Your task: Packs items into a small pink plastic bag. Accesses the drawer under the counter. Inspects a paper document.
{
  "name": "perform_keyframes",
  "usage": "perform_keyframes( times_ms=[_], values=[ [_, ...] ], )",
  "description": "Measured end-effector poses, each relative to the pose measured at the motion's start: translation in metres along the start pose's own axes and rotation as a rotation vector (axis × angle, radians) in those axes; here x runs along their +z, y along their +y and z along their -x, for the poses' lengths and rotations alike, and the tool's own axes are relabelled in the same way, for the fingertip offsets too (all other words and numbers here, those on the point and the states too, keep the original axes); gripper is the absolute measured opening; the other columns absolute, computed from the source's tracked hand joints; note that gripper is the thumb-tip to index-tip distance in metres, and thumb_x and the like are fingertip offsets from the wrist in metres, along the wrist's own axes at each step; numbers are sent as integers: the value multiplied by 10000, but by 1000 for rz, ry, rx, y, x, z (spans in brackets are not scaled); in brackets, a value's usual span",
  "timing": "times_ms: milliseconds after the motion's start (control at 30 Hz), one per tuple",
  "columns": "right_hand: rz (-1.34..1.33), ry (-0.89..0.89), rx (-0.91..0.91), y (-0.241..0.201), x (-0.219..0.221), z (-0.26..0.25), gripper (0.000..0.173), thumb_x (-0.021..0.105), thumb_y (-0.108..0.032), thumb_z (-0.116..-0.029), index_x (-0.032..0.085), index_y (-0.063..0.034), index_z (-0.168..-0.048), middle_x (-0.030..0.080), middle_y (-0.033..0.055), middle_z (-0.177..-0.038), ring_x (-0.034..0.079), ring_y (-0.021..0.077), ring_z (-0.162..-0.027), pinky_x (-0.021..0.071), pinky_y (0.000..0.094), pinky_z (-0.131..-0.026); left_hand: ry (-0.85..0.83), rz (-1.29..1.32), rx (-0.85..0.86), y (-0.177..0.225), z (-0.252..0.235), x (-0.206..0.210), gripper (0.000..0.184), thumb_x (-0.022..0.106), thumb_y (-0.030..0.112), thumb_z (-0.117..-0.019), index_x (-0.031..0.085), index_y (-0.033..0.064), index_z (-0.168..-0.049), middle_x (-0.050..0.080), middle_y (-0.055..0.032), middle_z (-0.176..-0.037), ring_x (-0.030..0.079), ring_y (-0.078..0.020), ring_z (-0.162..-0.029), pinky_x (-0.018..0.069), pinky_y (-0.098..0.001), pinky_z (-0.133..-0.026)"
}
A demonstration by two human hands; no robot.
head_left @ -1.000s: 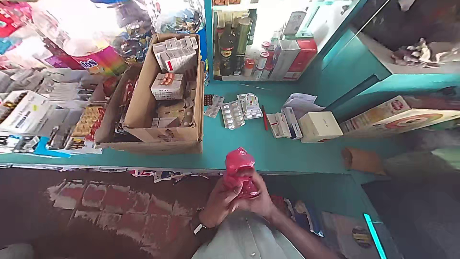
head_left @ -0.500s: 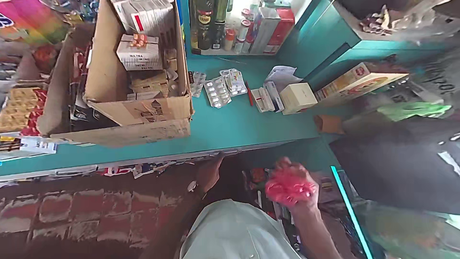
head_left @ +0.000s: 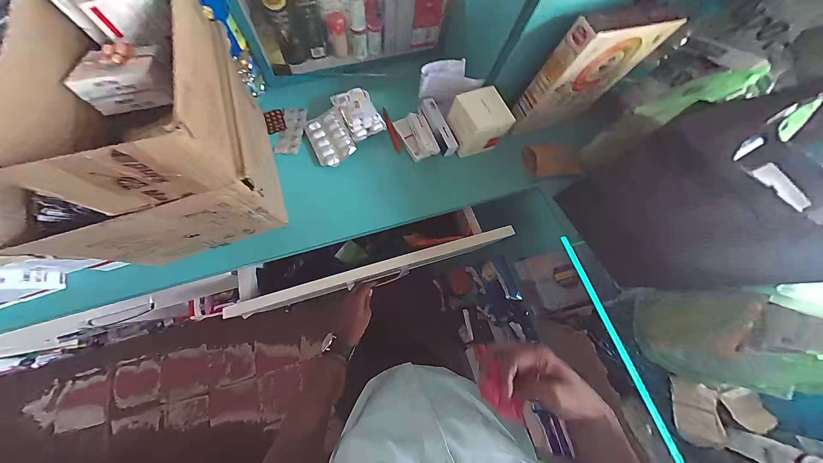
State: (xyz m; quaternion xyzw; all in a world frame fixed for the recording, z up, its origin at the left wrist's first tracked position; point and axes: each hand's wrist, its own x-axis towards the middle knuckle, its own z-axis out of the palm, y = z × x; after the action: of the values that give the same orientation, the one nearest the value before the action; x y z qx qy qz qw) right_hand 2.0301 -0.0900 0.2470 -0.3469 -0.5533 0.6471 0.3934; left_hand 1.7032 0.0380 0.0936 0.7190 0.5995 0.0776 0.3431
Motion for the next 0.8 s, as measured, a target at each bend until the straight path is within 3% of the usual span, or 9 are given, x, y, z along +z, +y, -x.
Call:
perform_keyframes(
  times_ms=[100,167,267,333,400,467,600,700,800],
  values=[
    [-94,659,-252,-3,-2,-44,83,628,-227,-863,674,-296,-868,666,-123,-834,634,28,-751,548,237,-660,89,-8,24,-2,29,16,328,462,165,-1075,710,86,-1274,725,-148,-1208,704,-318,-1107,527,-535,-1002],
    [-152,639,-351,-5,-19,-69,221,631,-336,-901,622,-308,-1120,672,-115,-1063,650,55,-977,566,298,-836,153,-57,36,-1,46,29,304,499,147,-1055,724,92,-1251,744,-147,-1157,725,-334,-1054,547,-576,-952],
    [-76,582,-315,-12,-37,-86,492,517,-14,-851,463,-185,-1309,631,9,-1217,646,150,-1083,580,375,-893,281,-47,113,-14,60,52,287,525,77,-1011,750,88,-1189,760,-125,-1096,747,-300,-970,584,-551,-892],
    [108,590,-300,-14,-48,-90,600,586,59,-907,402,-118,-1451,611,60,-1313,644,187,-1157,584,399,-961,289,-36,103,-13,64,55,283,531,68,-1009,757,90,-1178,762,-126,-1082,749,-299,-954,588,-550,-879],
    [358,716,-217,-9,-54,-102,630,714,39,-864,430,-58,-1418,682,80,-1214,713,167,-1025,631,364,-869,283,-26,55,-7,65,54,266,542,76,-1012,764,79,-1158,765,-136,-1060,750,-311,-951,582,-563,-879],
    [671,788,-52,5,-59,-124,421,785,-58,-853,621,-7,-1238,743,102,-1054,739,182,-898,631,396,-805,228,-18,-16,-2,64,52,279,528,101,-1027,758,87,-1183,763,-140,-1086,742,-320,-992,568,-565,-915],
    [1209,476,118,41,-73,-171,140,714,-187,-931,776,-99,-1021,672,165,-1162,625,366,-1134,540,560,-916,211,16,8,-5,62,50,267,538,97,-1025,754,68,-1181,758,-146,-1104,738,-304,-1026,565,-529,-956],
    [1348,270,340,44,-69,-200,243,567,-186,-1003,737,-138,-1171,713,186,-1165,679,417,-1080,527,629,-849,245,27,38,-9,61,54,268,549,65,-1005,765,75,-1164,764,-132,-1088,742,-283,-1010,571,-504,-955],
    [1290,188,548,44,-65,-220,325,550,-180,-1003,666,-106,-1298,667,231,-1256,638,455,-1154,506,649,-916,296,17,60,-13,60,59,270,566,42,-983,782,85,-1139,775,-124,-1051,754,-286,-968,586,-508,-921]
  ],
)
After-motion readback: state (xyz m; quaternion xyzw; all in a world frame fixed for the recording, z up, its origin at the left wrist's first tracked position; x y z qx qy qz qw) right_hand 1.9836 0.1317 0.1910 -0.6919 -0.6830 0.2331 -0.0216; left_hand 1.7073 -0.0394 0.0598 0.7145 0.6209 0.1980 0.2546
